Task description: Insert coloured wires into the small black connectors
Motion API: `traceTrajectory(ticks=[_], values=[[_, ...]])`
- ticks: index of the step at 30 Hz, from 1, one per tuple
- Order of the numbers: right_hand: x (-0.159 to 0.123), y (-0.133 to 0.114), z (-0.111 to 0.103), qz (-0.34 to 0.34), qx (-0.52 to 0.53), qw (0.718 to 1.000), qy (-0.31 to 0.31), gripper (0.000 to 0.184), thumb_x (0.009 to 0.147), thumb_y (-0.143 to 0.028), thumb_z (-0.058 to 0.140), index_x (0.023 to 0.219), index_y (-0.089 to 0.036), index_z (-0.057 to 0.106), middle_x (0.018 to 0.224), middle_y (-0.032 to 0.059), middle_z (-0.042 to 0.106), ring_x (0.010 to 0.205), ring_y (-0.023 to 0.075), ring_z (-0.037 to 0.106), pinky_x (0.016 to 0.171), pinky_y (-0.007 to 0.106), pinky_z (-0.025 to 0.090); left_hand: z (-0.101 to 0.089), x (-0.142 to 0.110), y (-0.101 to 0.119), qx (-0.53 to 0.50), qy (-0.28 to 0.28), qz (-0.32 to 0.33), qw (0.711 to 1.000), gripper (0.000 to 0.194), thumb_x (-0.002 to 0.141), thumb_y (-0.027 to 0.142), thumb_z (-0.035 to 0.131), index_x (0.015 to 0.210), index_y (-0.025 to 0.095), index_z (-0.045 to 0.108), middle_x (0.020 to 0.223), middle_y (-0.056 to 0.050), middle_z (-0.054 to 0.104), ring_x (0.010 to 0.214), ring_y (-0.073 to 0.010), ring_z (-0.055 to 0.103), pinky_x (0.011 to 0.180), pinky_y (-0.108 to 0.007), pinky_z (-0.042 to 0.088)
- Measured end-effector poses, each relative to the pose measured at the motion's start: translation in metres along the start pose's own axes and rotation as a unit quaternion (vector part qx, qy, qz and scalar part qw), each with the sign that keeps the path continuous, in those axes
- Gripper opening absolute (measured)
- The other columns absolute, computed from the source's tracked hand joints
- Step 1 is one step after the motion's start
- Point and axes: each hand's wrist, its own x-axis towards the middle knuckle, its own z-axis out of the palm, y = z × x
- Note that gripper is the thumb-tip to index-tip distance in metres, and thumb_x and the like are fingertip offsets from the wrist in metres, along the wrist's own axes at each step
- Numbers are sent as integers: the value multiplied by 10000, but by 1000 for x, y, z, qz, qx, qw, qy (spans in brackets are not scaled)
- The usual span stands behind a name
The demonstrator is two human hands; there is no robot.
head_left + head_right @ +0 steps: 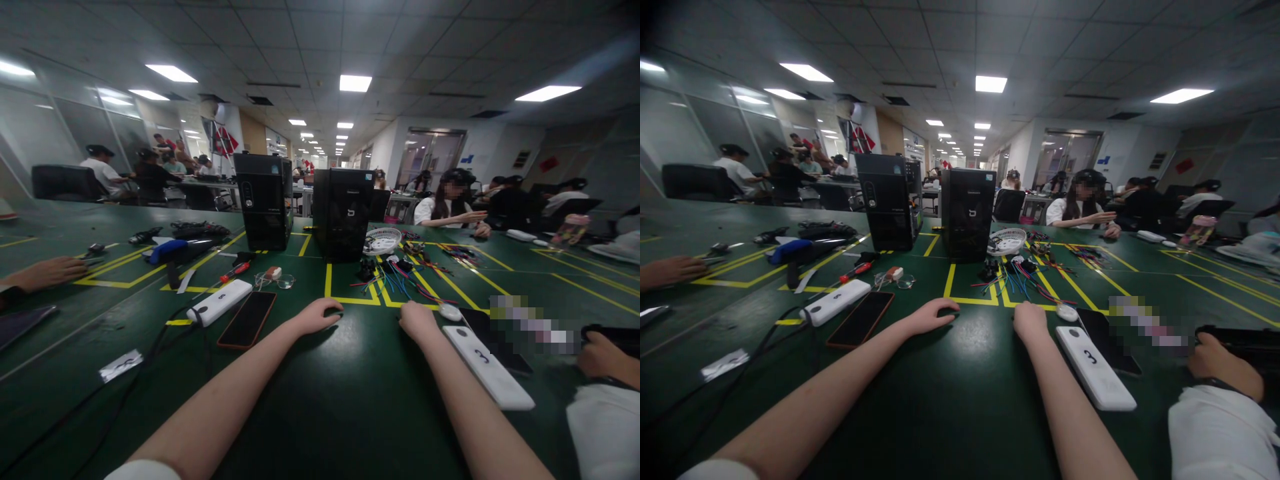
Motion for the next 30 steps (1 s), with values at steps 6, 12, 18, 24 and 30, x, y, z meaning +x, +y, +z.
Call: traceTrajectory(ticks=[6,12,18,24,30], values=[[5,29,-12,8,207,978,-1,248,828,-174,383,891,-90,607,889,113,650,806,140,599,669,195,396,1,1,-2,0,4,3,1000,249,793,272,543,1019,186,605,1072,-55,606,1007,-193,538,920,-323,397],[2,59,-16,67,263,963,7,245,775,-229,482,967,-125,593,776,55,662,679,131,599,589,199,393,2,1,-3,3,3,-2,1000,255,794,283,540,1022,189,607,1084,-55,604,1013,-194,537,920,-321,398],[2,58,-14,19,168,986,-9,328,714,-178,482,996,-146,647,896,74,663,804,171,606,668,220,413,2,0,-3,1,6,7,1000,262,799,285,531,1030,187,605,1082,-55,606,1011,-189,539,920,-311,396],[3,56,-11,26,129,991,1,328,699,-190,507,985,-182,668,964,69,658,900,195,594,733,235,421,2,0,-4,5,5,12,1000,266,802,296,526,1032,188,604,1078,-57,605,1002,-192,540,911,-318,399],[4,51,-13,16,98,995,-27,343,727,-200,496,1028,-180,657,996,74,653,931,192,590,768,232,414,2,1,-3,7,4,12,1000,268,802,291,526,1034,181,602,1071,-60,607,993,-189,544,907,-312,402]])
